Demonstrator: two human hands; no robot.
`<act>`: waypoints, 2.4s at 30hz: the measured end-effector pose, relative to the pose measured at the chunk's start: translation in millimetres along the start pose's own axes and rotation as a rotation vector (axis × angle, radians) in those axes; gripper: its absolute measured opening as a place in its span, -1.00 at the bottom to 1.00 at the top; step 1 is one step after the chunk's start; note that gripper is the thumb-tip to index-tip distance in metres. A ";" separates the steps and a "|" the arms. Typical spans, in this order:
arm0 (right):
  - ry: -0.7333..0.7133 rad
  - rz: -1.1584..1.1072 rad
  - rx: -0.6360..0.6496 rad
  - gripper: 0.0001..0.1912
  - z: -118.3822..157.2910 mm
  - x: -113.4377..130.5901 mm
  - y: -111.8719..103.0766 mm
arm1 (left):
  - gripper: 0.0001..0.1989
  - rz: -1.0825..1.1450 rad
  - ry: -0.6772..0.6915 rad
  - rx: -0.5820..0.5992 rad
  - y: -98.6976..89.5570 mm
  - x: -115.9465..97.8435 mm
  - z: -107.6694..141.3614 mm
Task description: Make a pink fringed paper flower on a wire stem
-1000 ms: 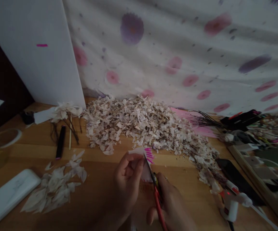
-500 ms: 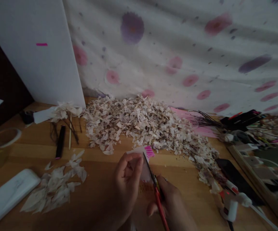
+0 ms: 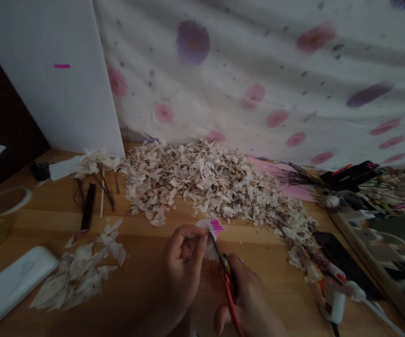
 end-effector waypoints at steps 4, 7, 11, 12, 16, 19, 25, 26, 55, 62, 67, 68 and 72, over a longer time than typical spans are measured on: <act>0.044 0.010 -0.006 -0.34 -1.0 1.6 -2.5 | -0.92 -0.084 0.148 0.034 0.8 -7.7 2.6; 0.049 0.022 0.000 -0.29 -1.6 4.8 -5.4 | -0.89 -0.136 0.210 0.068 3.4 -10.2 4.4; 0.016 0.025 0.021 -0.35 -2.4 10.6 -9.0 | -0.85 -0.196 0.275 0.089 4.0 -12.0 3.4; 0.000 0.022 0.022 -0.38 -2.6 12.0 -9.7 | -0.85 -0.215 0.294 0.088 3.4 -12.5 2.7; -0.035 0.042 0.009 -0.47 -2.9 12.2 -11.2 | -0.80 -0.274 0.347 0.103 2.1 -13.3 1.1; -0.027 0.034 0.000 -0.48 -2.4 9.3 -11.1 | -0.78 -0.305 0.396 0.111 2.5 -16.9 2.3; -0.005 -0.006 -0.004 -0.56 -0.7 9.7 -11.4 | -0.75 -0.354 0.508 0.121 5.4 -28.5 4.5; 0.004 -0.007 -0.006 -0.55 -0.6 9.7 -11.8 | -0.74 -0.361 0.519 0.126 5.9 -29.6 4.4; -0.050 0.100 -0.008 -0.39 -2.2 9.4 -9.3 | -0.71 -0.297 0.366 0.051 -1.1 -13.3 3.5; -0.040 0.104 -0.023 -0.54 -1.3 9.9 -11.6 | -0.72 -0.394 0.489 0.056 -0.4 -24.1 5.3; -0.112 0.020 -0.066 -0.52 -0.6 11.4 -15.8 | -0.75 -0.393 0.472 0.081 -0.6 -19.9 4.6; -0.125 0.006 -0.076 -0.48 -0.4 11.9 -17.2 | -0.75 -0.391 0.473 0.087 -1.1 -18.3 4.9; -0.142 -0.047 -0.122 -0.43 0.9 15.4 -24.4 | -0.78 -0.384 0.402 0.110 -5.9 -11.4 3.4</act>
Point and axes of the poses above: each hand's wrist, its own z-axis away from the middle knuckle, its own y-axis out of the palm, x = y × z, the point moved 8 cm from there along -z, towards the middle knuckle, and after that the axes turned 12 degrees about -z, right-handed, at the moved point
